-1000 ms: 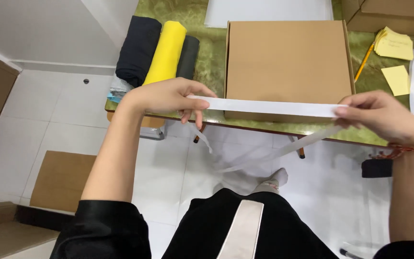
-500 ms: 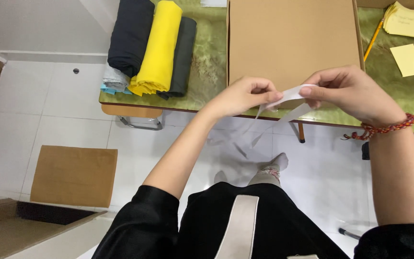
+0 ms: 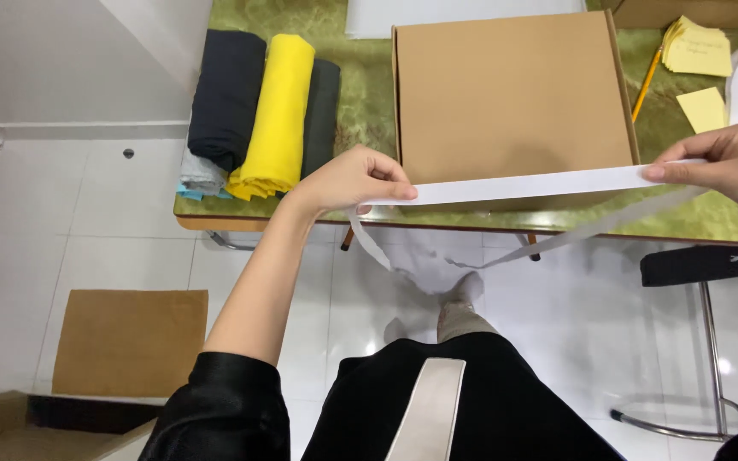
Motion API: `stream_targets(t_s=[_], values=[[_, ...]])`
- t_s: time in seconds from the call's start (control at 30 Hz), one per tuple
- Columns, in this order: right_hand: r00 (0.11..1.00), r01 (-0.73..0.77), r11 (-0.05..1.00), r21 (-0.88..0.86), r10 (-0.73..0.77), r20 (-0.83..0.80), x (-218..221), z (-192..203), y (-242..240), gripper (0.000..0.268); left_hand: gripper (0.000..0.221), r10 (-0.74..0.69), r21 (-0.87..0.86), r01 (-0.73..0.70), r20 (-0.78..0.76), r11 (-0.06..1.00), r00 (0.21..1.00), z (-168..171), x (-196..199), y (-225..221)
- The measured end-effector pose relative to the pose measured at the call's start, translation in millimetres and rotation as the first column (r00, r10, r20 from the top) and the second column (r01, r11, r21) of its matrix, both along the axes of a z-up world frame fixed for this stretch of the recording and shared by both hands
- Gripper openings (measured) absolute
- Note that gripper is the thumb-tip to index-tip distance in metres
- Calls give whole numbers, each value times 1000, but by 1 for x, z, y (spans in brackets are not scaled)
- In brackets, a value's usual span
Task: The person folds a black garment on a table, places it inside a clear plastic bag, and then puts the bagged item into a cardboard box. The person closes the box and ties it with a white ribbon, creating a bow on top.
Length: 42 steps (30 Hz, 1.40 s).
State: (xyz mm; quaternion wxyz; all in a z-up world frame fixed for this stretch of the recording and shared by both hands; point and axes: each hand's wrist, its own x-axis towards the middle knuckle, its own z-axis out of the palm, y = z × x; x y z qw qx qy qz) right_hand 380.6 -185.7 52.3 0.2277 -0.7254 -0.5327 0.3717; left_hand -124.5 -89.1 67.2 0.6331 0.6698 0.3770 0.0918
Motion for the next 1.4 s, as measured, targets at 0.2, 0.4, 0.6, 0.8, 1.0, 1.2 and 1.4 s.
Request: stream_targets(t_s=[0.2, 0.4, 0.6, 0.8, 1.0, 1.2, 1.4], values=[[1000, 2, 999, -33, -2, 3, 51, -9, 20, 20, 22, 101, 121, -106, 50, 987, 994, -8, 14, 51], [985, -53, 978, -204, 85, 149, 63, -21, 79, 35, 24, 184, 155, -172, -70, 973, 980, -56, 28, 99], [980, -117, 931, -345, 165, 114, 108, -80, 144, 41, 19, 186, 114, -164, -219, 980, 958, -93, 28, 130], [997, -75, 971, -225, 81, 18, 125, -104, 180, 39, 19, 336, 159, -305, -232, 939, 913, -146, 36, 158], [921, -65, 989, -131, 9, -391, 144, -185, 185, 31, 28, 414, 158, -390, -161, 907, 896, -175, 39, 175], [710, 9, 986, -169, -125, -693, 145, -226, 173, 26, 31, 414, -36, -421, -126, 906, 901, -185, 31, 167], [571, 45, 970, -241, -222, -790, 141, -251, 161, 21, 28, 574, -171, -570, -35, 803, 818, -202, 30, 157]])
